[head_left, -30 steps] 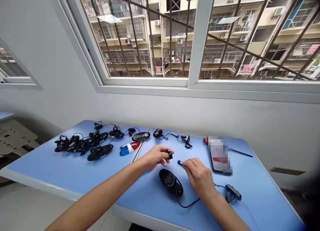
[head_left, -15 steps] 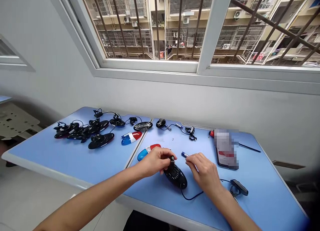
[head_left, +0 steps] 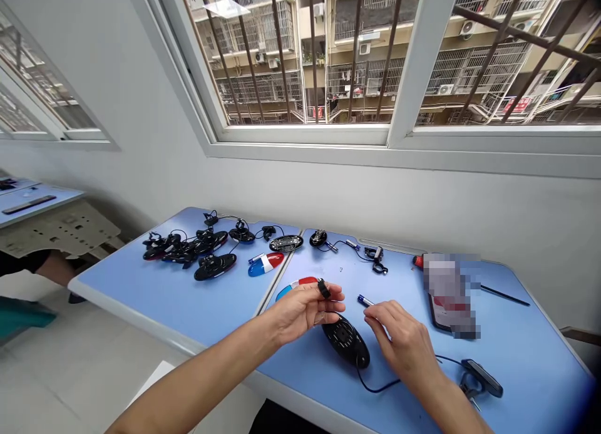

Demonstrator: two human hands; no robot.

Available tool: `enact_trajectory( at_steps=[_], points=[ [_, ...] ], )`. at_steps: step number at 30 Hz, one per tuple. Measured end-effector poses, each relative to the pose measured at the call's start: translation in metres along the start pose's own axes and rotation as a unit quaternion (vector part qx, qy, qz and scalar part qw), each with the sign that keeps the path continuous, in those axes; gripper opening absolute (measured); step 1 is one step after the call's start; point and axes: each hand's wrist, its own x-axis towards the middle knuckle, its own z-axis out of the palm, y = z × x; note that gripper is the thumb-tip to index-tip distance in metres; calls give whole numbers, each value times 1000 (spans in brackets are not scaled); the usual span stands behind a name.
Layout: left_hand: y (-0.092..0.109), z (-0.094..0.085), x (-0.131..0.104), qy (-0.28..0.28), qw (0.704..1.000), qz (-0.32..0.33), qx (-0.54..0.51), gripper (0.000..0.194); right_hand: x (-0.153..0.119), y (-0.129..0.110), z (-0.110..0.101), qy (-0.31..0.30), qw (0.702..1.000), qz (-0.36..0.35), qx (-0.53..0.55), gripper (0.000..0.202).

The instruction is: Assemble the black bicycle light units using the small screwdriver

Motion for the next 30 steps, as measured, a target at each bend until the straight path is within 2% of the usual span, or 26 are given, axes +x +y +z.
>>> enact_trajectory(
  at_steps=[6, 9, 12, 14, 16, 19, 21, 23, 26, 30],
  points=[
    [-1, 4, -4, -10, 999, 38, -1, 31, 0, -4, -2, 16, 1000, -8, 25, 14],
    [-4, 4, -4, 24, 990, 75, 117, 40, 0, -5, -3, 16, 999, -7, 27, 14],
    [-6, 3, -5, 60, 951, 141, 268, 43, 0, -6, -3, 11, 1000, -5, 25, 17],
    [-7, 3, -6, 48, 930, 163, 326, 42, 0, -6, -3, 5, 1000, -4, 23, 19],
    [-7, 2, -9, 15, 922, 151, 357, 42, 0, -7, -3, 0, 1000, -1, 22, 19],
    [-5, -1, -13, -48, 919, 100, 378, 39, -2, -7, -2, -5, 1000, 3, 22, 18],
    [-3, -3, -16, -68, 915, 64, 393, 34, -3, -7, -1, -11, 1000, 4, 23, 17],
    [-2, -2, -18, -61, 908, 48, 412, 26, -4, -7, 0, -20, 999, 3, 27, 16],
    [-6, 0, -17, -42, 901, 62, 427, 19, -5, -7, 0, -38, 998, 4, 53, 14],
    [-13, -2, -11, -52, 903, 64, 421, 21, -5, -6, 0, -60, 990, 30, 121, 12]
  ],
)
